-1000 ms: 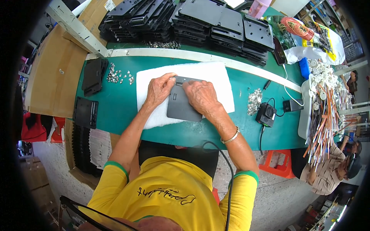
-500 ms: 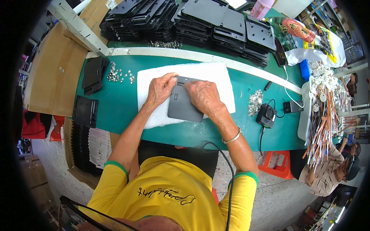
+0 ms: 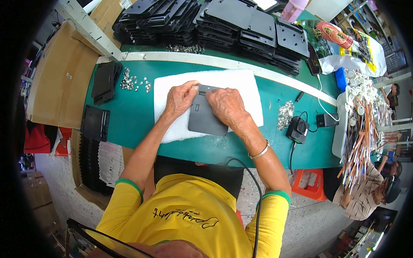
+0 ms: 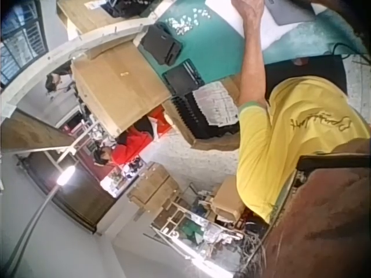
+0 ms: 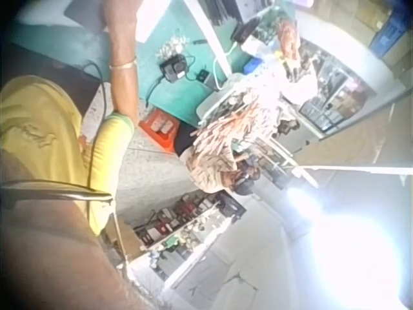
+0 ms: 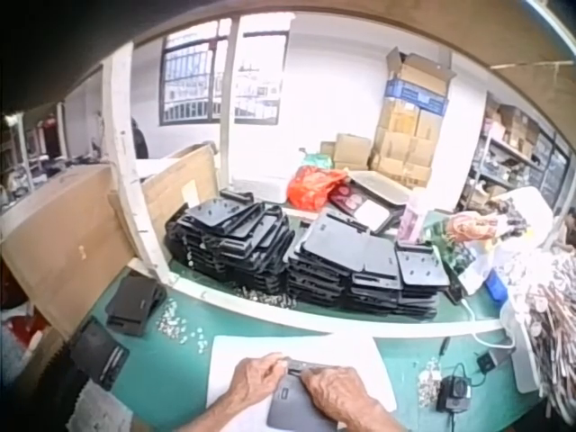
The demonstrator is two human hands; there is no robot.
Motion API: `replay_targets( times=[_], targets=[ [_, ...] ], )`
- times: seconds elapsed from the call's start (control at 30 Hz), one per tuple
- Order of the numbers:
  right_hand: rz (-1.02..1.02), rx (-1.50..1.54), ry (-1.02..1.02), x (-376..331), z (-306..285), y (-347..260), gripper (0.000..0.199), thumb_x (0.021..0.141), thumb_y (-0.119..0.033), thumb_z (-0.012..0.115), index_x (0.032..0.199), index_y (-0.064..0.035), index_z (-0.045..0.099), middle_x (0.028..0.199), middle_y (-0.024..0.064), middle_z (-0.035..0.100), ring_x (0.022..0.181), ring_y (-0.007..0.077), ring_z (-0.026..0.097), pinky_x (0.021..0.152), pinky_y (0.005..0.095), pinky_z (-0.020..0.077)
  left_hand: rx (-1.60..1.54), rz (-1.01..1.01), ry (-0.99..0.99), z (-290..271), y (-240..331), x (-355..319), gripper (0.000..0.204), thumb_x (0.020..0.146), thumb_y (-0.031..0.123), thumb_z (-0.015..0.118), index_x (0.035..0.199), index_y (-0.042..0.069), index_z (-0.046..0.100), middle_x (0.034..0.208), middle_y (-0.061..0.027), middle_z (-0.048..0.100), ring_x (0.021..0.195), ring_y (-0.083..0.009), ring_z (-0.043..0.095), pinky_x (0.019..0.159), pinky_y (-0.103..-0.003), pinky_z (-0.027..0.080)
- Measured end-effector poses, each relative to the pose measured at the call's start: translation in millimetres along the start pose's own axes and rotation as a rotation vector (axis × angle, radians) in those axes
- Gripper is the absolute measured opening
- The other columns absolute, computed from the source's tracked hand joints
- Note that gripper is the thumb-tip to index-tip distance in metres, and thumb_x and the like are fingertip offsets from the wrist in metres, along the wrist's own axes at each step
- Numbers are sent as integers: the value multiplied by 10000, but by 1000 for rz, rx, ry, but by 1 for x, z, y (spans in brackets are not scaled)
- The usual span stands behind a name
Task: The person assembles small metal pins into black plastic housings by hand at a factory workbench.
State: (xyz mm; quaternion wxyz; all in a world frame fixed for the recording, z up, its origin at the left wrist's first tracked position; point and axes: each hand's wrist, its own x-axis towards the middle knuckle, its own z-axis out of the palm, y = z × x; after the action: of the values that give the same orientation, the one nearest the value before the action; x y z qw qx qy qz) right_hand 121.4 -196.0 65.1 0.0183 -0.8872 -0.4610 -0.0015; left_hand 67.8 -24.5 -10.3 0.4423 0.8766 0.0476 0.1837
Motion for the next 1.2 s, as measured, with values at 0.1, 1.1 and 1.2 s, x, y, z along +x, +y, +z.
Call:
replay_targets(
  times=[0.1, 1.1, 1.2],
  targets=[
    [-8, -15, -22, 2, -2, 1, 107, 842, -65, 558, 798, -43, 653, 774, 128, 675, 731, 293, 691, 648, 405, 548, 6, -7, -3, -1, 1, 0, 231, 906, 190, 603, 1081, 62, 682, 524, -43, 489, 467, -111, 461, 471, -297, 378],
    [-155, -322, -244, 35, -25, -28, 101, 815, -64, 610, 749, -80, 685, 727, 82, 691, 711, 229, 699, 616, 321, 571, 40, 29, 27, -2, 6, 5, 196, 874, 180, 575, 989, 50, 667, 731, -214, 645, 679, -402, 635, 617, -481, 493],
    [-137, -358, -199, 34, -26, -38, 98, 817, -74, 617, 750, -86, 688, 744, 77, 697, 716, 224, 700, 620, 320, 573, 79, 28, 11, -2, 9, 5, 203, 875, 198, 571, 982, 55, 667, 737, -215, 646, 687, -404, 636, 625, -490, 492]
  ],
)
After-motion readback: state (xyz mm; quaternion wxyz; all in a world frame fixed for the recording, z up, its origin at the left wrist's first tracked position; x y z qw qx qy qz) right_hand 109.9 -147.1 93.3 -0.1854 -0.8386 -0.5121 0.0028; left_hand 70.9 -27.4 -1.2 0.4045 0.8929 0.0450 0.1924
